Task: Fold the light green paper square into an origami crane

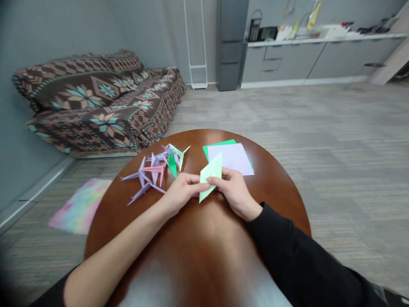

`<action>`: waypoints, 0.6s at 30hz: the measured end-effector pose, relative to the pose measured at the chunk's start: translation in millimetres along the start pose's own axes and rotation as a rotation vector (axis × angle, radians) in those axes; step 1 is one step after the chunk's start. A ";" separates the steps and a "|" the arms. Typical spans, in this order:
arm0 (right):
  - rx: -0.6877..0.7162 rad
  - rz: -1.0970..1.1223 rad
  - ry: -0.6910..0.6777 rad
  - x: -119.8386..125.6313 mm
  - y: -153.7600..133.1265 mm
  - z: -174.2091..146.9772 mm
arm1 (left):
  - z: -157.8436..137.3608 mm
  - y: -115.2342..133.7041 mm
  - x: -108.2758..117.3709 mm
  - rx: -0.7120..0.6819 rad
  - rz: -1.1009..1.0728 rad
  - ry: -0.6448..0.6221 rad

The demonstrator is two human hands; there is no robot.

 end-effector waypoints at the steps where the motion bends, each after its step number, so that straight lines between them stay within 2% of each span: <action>1: -0.006 0.003 0.002 -0.5 -0.2 -0.3 | -0.3 0.7 0.4 -0.004 0.012 -0.006; 5: -0.020 0.034 -0.015 -2.8 -1.0 -0.7 | -1.2 4.1 3.3 -0.028 0.067 -0.014; 11: -0.046 0.040 -0.049 -4.4 -1.9 -0.6 | 0.5 11.0 12.8 -0.143 -0.005 0.152; 18: -0.006 0.123 -0.051 -5.2 -6.8 -0.8 | -0.3 11.1 14.0 -0.112 -0.068 0.166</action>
Point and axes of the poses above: each hand's wrist, its own z-axis towards the middle knuckle, its own x-axis out of the back of the hand, y = z × x, the point moved 5 cm from there along z, towards the middle knuckle, and after that the axes turned 5 degrees about z, right-handed, at the moved point
